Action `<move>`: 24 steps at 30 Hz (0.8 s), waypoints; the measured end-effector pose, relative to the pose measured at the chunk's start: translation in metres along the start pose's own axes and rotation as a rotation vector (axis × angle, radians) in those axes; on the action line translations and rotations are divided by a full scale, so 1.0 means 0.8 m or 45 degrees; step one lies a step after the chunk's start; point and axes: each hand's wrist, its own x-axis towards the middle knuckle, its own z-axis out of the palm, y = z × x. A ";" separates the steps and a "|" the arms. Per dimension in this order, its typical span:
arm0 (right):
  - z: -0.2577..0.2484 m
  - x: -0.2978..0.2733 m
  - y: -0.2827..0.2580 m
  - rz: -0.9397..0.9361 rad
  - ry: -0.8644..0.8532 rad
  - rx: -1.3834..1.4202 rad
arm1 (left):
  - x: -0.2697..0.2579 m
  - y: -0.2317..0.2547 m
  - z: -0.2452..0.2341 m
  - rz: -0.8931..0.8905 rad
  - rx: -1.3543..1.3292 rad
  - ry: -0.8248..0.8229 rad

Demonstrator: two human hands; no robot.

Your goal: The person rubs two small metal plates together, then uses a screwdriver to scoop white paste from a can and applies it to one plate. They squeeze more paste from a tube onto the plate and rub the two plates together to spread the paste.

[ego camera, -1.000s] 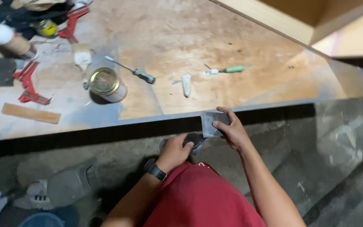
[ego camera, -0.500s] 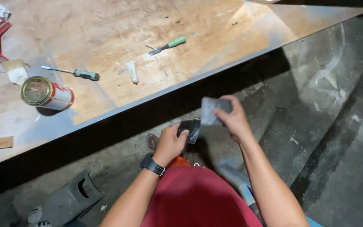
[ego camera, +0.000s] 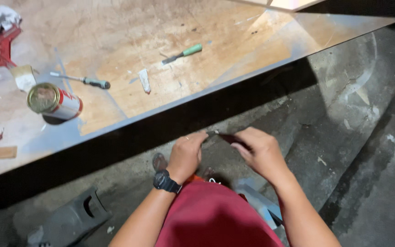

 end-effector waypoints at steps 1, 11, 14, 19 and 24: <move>0.011 0.009 0.019 0.001 0.015 -0.005 | 0.005 -0.001 -0.004 0.015 0.001 0.002; 0.141 0.001 0.073 1.286 0.466 1.181 | 0.014 -0.027 -0.034 0.019 -0.146 -0.081; 0.159 -0.018 0.049 1.234 0.238 1.072 | 0.017 -0.050 -0.055 -0.095 -0.205 -0.113; 0.158 -0.021 0.037 1.039 0.286 0.415 | 0.030 -0.072 -0.082 -0.187 -0.182 -0.194; 0.149 0.030 -0.093 0.268 0.580 0.101 | 0.049 -0.052 -0.108 -0.227 -0.352 -0.249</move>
